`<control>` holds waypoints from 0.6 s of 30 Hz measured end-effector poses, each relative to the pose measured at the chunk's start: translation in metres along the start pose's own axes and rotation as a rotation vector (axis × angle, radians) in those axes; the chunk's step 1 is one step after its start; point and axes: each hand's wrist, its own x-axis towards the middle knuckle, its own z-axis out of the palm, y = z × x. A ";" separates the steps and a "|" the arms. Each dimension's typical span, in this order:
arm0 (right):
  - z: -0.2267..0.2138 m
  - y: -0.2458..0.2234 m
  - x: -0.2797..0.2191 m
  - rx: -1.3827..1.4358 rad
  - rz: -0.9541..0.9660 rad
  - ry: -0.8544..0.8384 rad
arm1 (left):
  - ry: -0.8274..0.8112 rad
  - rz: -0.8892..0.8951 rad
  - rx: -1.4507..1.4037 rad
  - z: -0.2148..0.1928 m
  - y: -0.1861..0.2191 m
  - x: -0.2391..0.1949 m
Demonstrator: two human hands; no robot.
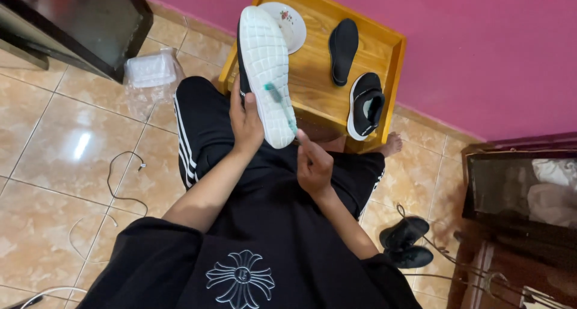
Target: The person sits on the floor and scrubs the white sole of a black sneaker using a toothbrush. They repeatedly dip the toothbrush into a small bowl of liquid on a wooden tray to wet the bristles before scrubbing the shoe's bottom surface.
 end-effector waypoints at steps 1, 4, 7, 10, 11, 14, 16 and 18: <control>0.000 0.005 -0.004 0.000 0.005 0.000 | -0.002 -0.004 0.002 -0.002 -0.002 -0.004; -0.002 0.016 -0.002 -0.104 0.217 0.075 | 0.032 0.009 0.009 -0.002 -0.009 -0.006; -0.007 0.007 0.000 -0.083 0.133 0.116 | 0.017 0.014 0.001 -0.001 -0.020 -0.009; 0.000 0.008 -0.003 -0.069 -0.008 0.042 | -0.012 0.003 -0.021 -0.002 -0.026 -0.010; 0.000 0.013 -0.002 -0.085 0.066 0.056 | -0.017 -0.009 -0.027 -0.002 -0.027 -0.010; -0.005 -0.001 0.005 -0.086 0.098 0.074 | -0.026 -0.019 -0.047 -0.002 -0.026 -0.011; -0.005 -0.007 0.006 -0.072 0.060 0.083 | -0.038 -0.017 -0.060 -0.002 -0.024 -0.008; 0.000 -0.001 0.000 -0.080 0.026 0.051 | -0.023 -0.003 -0.084 -0.001 -0.025 -0.007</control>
